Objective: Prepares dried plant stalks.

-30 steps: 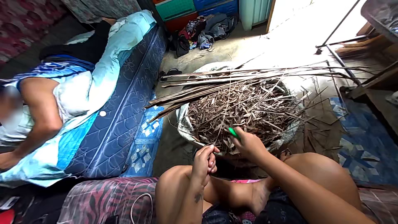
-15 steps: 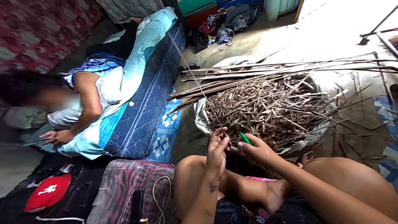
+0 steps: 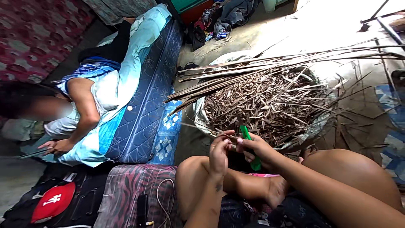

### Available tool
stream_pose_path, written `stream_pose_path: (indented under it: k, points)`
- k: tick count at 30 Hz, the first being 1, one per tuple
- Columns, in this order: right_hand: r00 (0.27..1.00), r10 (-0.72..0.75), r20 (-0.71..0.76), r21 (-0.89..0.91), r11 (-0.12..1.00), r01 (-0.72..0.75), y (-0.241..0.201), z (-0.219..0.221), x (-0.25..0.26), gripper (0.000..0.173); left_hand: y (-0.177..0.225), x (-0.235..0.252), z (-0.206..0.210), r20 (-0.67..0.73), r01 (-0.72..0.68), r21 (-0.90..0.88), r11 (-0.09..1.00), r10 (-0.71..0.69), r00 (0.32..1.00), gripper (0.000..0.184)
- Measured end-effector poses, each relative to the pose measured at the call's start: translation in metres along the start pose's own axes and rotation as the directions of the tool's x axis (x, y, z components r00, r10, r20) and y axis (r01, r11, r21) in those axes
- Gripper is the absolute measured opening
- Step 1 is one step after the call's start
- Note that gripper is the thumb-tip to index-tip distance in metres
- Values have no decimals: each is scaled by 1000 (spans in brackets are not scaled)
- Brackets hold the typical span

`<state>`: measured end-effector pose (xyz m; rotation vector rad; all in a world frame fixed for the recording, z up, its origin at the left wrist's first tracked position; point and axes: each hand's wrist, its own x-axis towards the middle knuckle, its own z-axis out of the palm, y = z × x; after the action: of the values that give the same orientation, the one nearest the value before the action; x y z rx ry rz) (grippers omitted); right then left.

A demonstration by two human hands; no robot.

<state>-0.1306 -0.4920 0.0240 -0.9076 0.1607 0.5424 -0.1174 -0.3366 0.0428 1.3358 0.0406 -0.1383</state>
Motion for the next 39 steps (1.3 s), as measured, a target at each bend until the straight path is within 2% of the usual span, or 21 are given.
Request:
stream_pose_path:
  k: [2,4,6,7,9,10,11,12,14,16,18,20,24,28,31,33,37,39]
  points:
    - [1000,-22,-18,66,998,23,-4,-2,0,13,6,5,-11,9,26,-137,990,-25,1000,40]
    - [997,-28,-71,124,992,37,-7,-6,1,16,16,13,-23,59,120,-318,940,-107,993,49]
    - [988,-28,-155,155,986,52,-11,-9,3,16,27,21,-35,167,282,-468,838,-229,959,72]
    - [982,-29,-188,154,986,59,-13,-11,5,15,32,24,-41,236,371,-457,809,-292,927,81]
    - [969,-40,-244,123,990,71,-18,-14,8,14,41,28,-45,307,508,-270,818,-427,851,86]
    - [961,-55,-272,86,993,82,-20,-16,10,14,43,29,-45,341,543,-130,830,-477,810,79]
    - [953,-80,-293,26,995,92,-22,-18,12,15,43,30,-47,406,562,-16,827,-508,760,63]
    - [940,-123,-318,-60,992,109,-22,-21,14,16,41,30,-47,451,579,53,813,-537,713,49]
    - [893,-262,-367,-326,935,140,-18,-27,19,19,38,28,-38,439,599,152,786,-597,672,32]
    - [822,-424,-381,-610,783,122,-11,-33,22,31,33,25,-30,388,572,206,794,-603,697,27]
    - [777,-542,-321,-800,594,84,-11,-30,16,45,29,25,-24,316,545,191,816,-577,753,29]
    - [788,-577,-213,-902,426,69,-12,-22,7,48,27,25,-21,255,567,100,818,-572,780,34]
    - [854,-519,-33,-981,179,70,-2,0,-2,36,26,22,-14,214,601,-88,795,-574,790,35]
    - [902,-430,-41,-990,140,22,-1,13,-7,32,23,17,-12,304,638,-306,706,-563,768,42]
    - [936,-340,-87,-993,102,-55,-12,10,-7,33,20,13,-11,343,636,-327,699,-540,769,43]
    - [942,-322,-98,-994,85,-75,-15,10,-9,32,19,12,-9,366,636,-333,696,-526,767,44]
    - [932,-351,-88,-995,75,-66,-11,15,-11,29,21,10,-6,397,666,-410,623,-535,746,48]
    - [917,-342,-204,-979,81,-187,-23,10,-2,32,21,8,-6,416,670,-438,599,-526,742,47]
